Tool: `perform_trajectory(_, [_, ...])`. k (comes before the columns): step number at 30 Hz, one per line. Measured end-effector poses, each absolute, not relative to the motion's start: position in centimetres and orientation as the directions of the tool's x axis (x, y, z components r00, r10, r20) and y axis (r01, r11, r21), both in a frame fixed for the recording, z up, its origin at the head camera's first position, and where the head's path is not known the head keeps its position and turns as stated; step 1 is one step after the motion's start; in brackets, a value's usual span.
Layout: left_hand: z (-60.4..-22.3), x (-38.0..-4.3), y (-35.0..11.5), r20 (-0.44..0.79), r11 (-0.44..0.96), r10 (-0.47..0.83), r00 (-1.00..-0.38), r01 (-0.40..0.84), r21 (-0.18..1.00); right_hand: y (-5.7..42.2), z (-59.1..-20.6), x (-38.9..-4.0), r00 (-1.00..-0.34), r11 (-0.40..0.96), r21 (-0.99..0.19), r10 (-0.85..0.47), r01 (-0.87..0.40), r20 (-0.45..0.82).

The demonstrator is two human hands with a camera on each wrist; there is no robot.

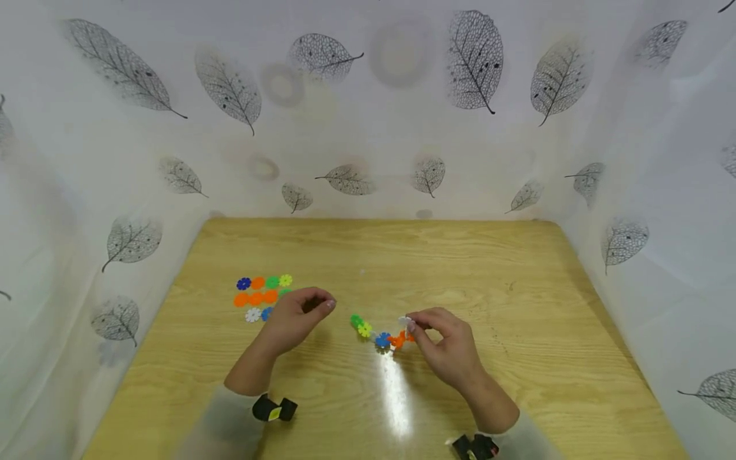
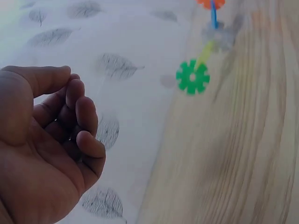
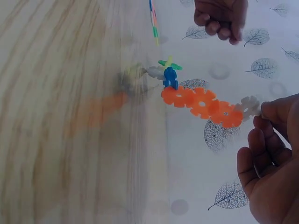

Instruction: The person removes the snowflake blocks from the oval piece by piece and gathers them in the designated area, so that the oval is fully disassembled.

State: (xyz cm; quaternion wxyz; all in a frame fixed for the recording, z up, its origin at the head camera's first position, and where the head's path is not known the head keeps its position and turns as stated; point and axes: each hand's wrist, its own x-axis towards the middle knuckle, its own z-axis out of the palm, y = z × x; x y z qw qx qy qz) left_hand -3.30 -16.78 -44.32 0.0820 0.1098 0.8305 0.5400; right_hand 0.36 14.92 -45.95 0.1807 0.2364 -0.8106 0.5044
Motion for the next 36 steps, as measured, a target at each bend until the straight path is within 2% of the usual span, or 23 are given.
perform_trajectory(11, [-44.8,-3.3,-11.1,0.180,0.290,0.422,-0.889,0.320,0.902,14.9,-46.0,-0.3,-0.767,0.340,-0.689,-0.245,-0.641,0.593])
perform_trajectory(18, [-44.7,-3.4,-9.0,0.243,0.302,0.472,-0.848,0.414,0.859,14.5,-45.9,-0.3,-0.738,0.322,-0.665,-0.247,-0.674,0.628])
perform_trajectory(22, [-44.8,-3.3,-8.4,0.242,0.317,0.480,-0.843,0.424,0.849,14.3,-45.9,-0.3,-0.720,0.327,-0.643,-0.259,-0.692,0.644])
perform_trajectory(29, [-45.0,-3.2,-8.3,0.228,0.303,0.448,-0.864,0.387,0.871,14.5,-46.6,-0.1,-0.805,0.406,-0.694,-0.295,-0.594,0.516])
perform_trajectory(36, [-45.3,-3.3,-8.3,0.240,0.302,0.427,-0.872,0.388,0.871,14.1,-47.2,-0.2,-0.793,0.403,-0.683,-0.316,-0.609,0.520])
